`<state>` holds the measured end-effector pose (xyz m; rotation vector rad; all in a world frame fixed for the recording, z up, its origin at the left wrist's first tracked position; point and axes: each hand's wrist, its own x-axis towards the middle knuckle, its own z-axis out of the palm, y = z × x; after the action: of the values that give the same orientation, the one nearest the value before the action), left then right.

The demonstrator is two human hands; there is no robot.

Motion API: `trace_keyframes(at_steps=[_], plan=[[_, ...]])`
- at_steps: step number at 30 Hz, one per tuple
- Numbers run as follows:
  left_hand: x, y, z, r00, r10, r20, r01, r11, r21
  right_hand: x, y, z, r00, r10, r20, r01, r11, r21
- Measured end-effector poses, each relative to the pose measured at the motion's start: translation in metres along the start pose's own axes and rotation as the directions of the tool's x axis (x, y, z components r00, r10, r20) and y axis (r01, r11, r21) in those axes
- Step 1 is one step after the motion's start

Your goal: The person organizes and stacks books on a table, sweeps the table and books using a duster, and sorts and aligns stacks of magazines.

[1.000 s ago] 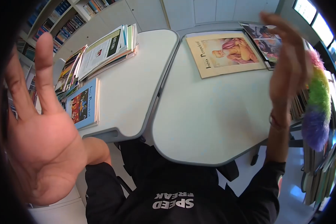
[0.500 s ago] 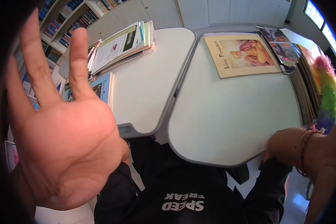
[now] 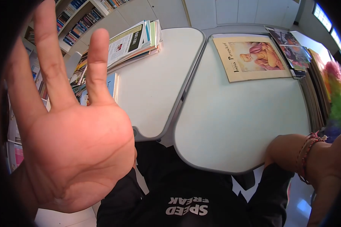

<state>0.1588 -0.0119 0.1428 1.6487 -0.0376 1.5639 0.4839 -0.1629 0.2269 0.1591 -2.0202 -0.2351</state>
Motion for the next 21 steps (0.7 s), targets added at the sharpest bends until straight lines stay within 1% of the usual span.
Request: trace_keyframes(at_steps=[14,21], plan=[[0.002,0.003,0.002,1.0,0.016,0.003,-0.016,1.0,0.011,-0.008,0.009,0.004,1.0,-0.003,-0.007,0.003,1.0,-0.002],[0.01,0.011,-0.001,0.999,0.05,0.006,-0.05,0.999,0.005,-0.001,0.003,0.0,1.0,0.007,0.004,-0.007,1.0,0.001]])
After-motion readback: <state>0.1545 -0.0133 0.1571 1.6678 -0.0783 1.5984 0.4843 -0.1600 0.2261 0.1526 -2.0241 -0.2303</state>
